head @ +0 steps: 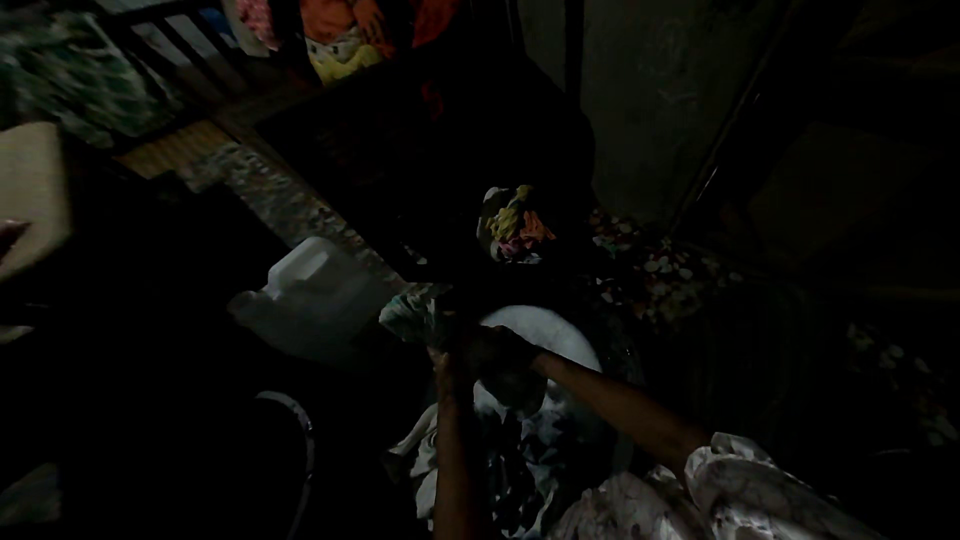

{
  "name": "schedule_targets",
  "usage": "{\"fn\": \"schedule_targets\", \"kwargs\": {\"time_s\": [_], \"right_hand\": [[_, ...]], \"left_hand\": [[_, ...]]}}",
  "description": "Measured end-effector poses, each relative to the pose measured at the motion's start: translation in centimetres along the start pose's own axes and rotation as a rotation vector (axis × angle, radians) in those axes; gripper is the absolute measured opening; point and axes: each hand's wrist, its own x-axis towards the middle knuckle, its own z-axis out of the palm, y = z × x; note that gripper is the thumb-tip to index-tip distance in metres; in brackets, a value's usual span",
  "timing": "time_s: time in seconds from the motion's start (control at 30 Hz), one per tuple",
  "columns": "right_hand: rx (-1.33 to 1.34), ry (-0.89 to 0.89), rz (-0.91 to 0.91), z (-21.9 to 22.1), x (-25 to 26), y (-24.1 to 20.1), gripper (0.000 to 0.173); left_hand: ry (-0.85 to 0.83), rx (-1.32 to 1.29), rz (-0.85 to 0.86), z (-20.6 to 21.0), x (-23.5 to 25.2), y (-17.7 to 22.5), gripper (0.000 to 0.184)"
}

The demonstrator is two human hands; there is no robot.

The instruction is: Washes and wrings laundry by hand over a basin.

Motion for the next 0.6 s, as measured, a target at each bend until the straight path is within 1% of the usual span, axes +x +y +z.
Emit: {"fn": "schedule_targets", "kwargs": {"time_s": [0.07,0.13,0.2,0.27,0.33,0.47,0.53,0.6], "right_hand": [[-0.085,-0.024,-0.007,0.3,-0.8,0.6,0.054],[-0.150,-0.037,0.113,0.6,-1.3,-0.2,0.051],[-0.180,-0.063,0.298,0.3,-1.9,-2.2,0.055],[-0.263,-0.062,0.364,0.4,-1.8,-3.5,0.052],[-0.331,-0.055,0.345,0.9,-1.3,-2.8,0.050],[-0.367,0.013,0.274,1.0,-1.9,-0.9,0.046],[-0.360,0.092,0.202,1.2,-2.2,-0.2,0.042],[-0.345,0.198,0.096,1.5,-2.4,0.5,0.038]], "left_hand": [[0.057,-0.030,0.004,0.2,0.1,-0.4,0.043],[0.070,-0.019,0.011,0.6,0.0,-0.4,0.034],[0.125,0.057,-0.018,1.7,-0.3,0.3,0.028],[0.198,0.110,-0.032,2.3,-0.5,0.1,0.024],[0.276,0.137,-0.013,2.6,-0.3,-0.8,0.026],[0.393,0.152,0.002,3.3,-0.6,-2.3,0.030],[0.445,0.148,0.017,3.0,-0.1,-3.9,0.026],[0.454,0.122,-0.024,2.8,0.3,-4.5,0.021]]}}
